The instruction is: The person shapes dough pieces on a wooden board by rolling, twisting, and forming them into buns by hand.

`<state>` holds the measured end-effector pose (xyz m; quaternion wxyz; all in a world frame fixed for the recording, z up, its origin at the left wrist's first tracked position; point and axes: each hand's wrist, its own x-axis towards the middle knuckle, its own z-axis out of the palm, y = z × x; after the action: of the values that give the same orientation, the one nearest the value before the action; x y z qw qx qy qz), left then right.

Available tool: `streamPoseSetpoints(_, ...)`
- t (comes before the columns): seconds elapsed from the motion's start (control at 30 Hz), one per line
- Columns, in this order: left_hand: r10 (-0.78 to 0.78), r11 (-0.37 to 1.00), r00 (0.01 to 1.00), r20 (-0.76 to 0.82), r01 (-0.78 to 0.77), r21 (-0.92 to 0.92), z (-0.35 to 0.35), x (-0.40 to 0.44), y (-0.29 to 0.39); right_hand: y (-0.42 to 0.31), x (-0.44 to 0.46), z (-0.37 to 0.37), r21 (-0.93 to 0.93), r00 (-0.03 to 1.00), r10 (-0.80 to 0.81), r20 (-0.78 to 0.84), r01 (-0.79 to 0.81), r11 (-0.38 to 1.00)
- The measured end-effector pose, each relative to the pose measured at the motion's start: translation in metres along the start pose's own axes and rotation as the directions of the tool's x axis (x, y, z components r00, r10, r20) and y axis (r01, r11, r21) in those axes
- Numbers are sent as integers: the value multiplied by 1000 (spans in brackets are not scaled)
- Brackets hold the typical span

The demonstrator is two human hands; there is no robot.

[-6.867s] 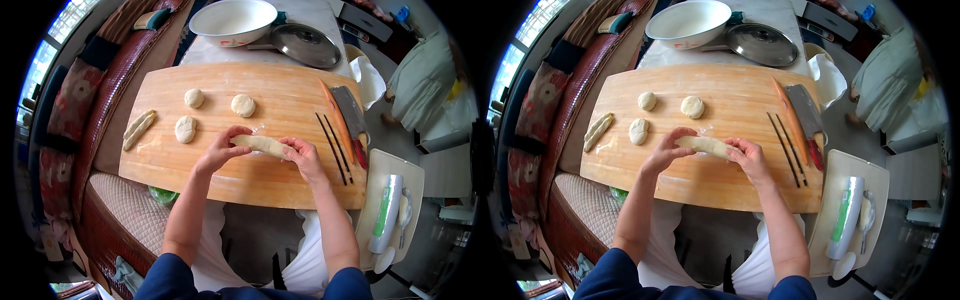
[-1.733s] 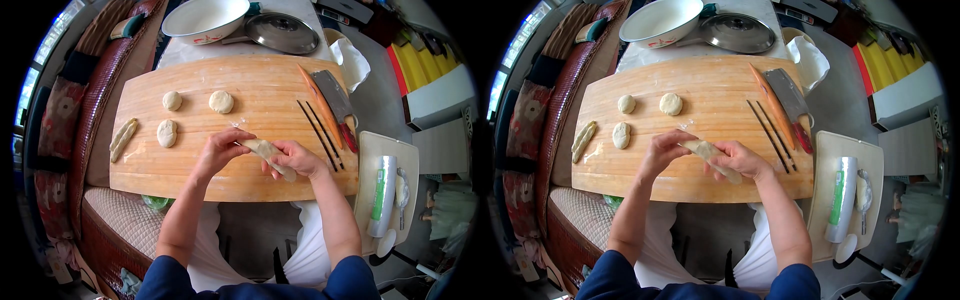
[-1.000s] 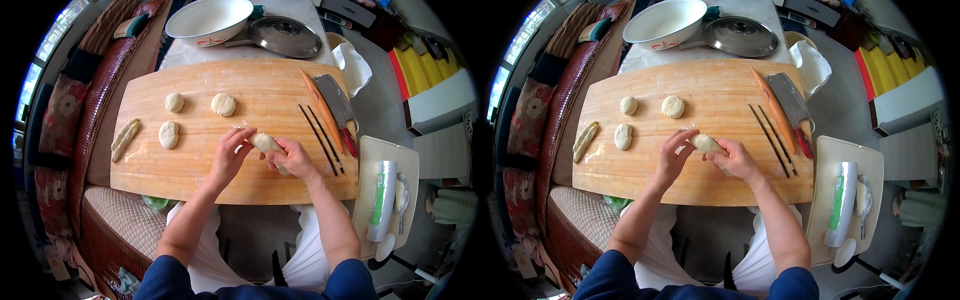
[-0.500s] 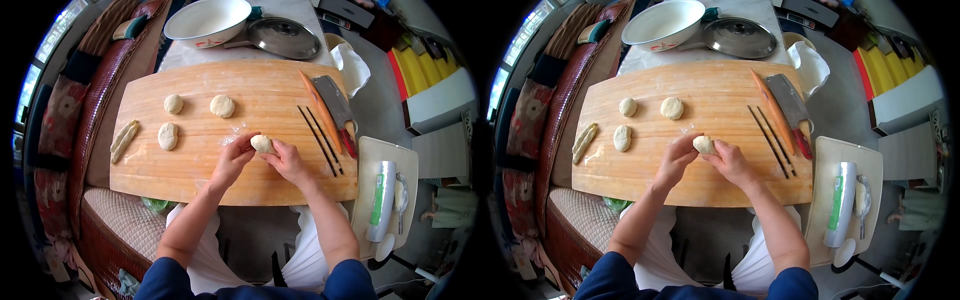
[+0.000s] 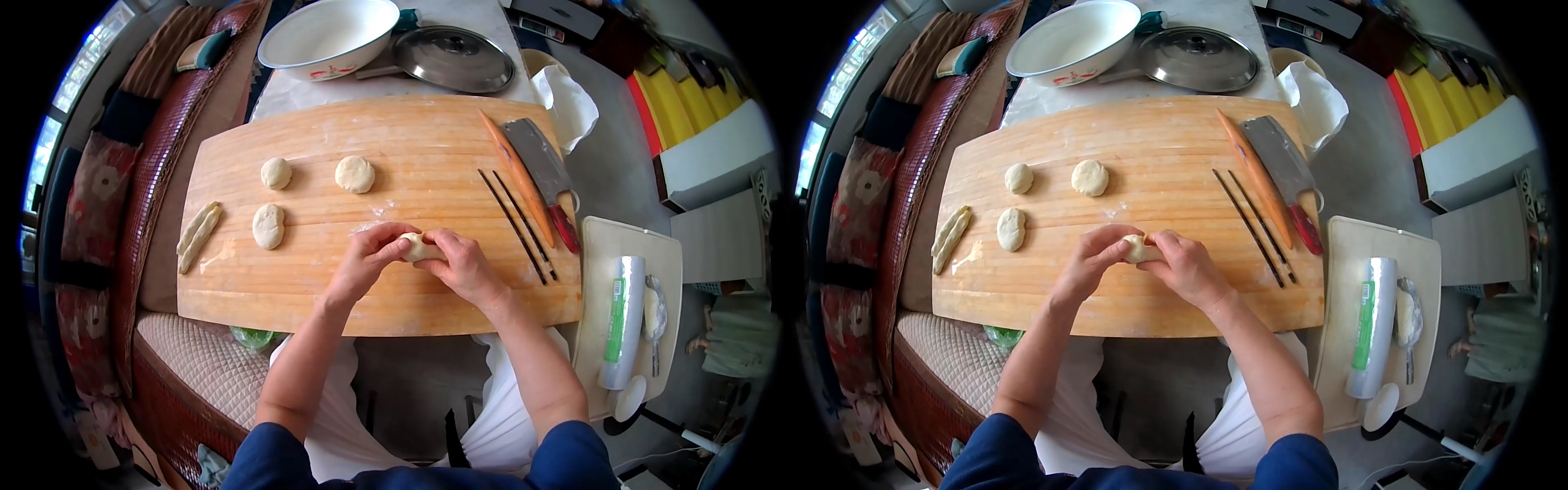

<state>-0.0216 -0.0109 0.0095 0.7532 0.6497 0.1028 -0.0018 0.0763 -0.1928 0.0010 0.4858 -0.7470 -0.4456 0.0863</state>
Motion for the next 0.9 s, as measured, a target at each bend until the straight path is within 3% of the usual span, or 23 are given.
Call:
streamPoseSetpoints(0.17, -112, 979, 991, 71, 122, -163, -7, 0, -3, -4, -1, -2, 119, 990, 128, 62, -135, 984)
streamPoseSetpoints(0.27, -40, 970, 999, 27, 45, -238, -2, 2, -2, -7, 2, -1, 178, 1000, -8, -24, 12, 984)
streamPoseSetpoints(0.47, -59, 984, 996, -70, 47, -174, 5, 5, -7, -4, 0, 0, 112, 1000, 7, -15, -6, 994)
streamPoseSetpoints(0.57, 79, 994, 981, -179, -92, -66, 10, 5, -12, -7, 0, 3, 78, 998, 24, -57, -19, 997)
streamPoseSetpoints(0.67, 194, 976, 971, -137, -177, 128, 9, 4, -11, -7, 0, 5, 90, 995, 61, -76, -54, 994)
streamPoseSetpoints(0.87, 99, 992, 992, -82, -91, 86, 8, 0, -7, -8, -1, 8, 108, 991, 90, -95, -80, 991)
streamPoseSetpoints(0.9, 99, 995, 992, -73, -100, -10, 8, 1, -8, -9, -1, 7, 133, 993, 98, -67, -88, 987)
